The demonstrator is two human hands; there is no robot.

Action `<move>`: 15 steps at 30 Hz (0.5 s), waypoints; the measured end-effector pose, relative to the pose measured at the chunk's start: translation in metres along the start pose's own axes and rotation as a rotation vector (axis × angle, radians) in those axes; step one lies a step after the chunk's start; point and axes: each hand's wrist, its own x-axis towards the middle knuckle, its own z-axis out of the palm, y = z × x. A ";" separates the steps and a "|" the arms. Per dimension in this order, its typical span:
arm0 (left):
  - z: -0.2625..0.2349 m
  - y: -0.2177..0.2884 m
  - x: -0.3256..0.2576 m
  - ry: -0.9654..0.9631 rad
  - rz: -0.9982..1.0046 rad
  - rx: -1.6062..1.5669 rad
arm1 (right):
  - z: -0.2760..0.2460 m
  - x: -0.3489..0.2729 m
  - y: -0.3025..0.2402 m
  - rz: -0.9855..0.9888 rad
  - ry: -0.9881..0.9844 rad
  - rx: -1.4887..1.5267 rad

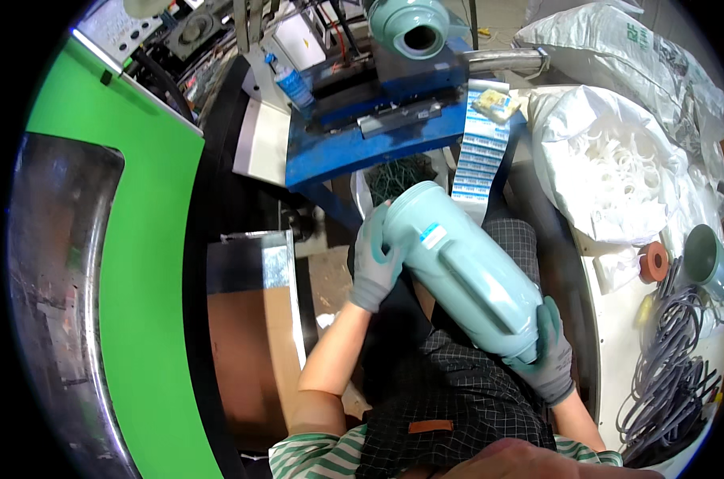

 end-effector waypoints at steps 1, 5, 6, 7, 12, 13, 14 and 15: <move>-0.003 -0.003 0.024 -0.020 -0.014 -0.141 | -0.002 0.003 0.005 0.053 -0.035 0.081; -0.010 0.060 0.138 0.222 0.525 0.248 | -0.025 0.008 0.026 0.436 0.085 1.109; -0.006 0.083 0.159 0.135 0.507 0.264 | -0.039 0.007 0.024 0.579 0.164 1.393; 0.004 0.094 0.186 0.143 0.653 0.394 | -0.043 0.008 0.020 0.512 0.311 1.410; 0.045 0.091 0.261 0.019 0.417 0.863 | -0.080 0.033 0.062 0.350 0.499 1.070; 0.049 0.102 0.267 -0.006 0.380 0.881 | -0.092 0.044 0.062 0.318 0.532 1.025; 0.050 0.105 0.256 0.018 0.405 0.809 | -0.102 0.058 0.062 0.245 0.562 0.950; 0.057 0.097 0.235 0.158 0.549 0.785 | -0.114 0.072 0.054 0.266 0.552 0.927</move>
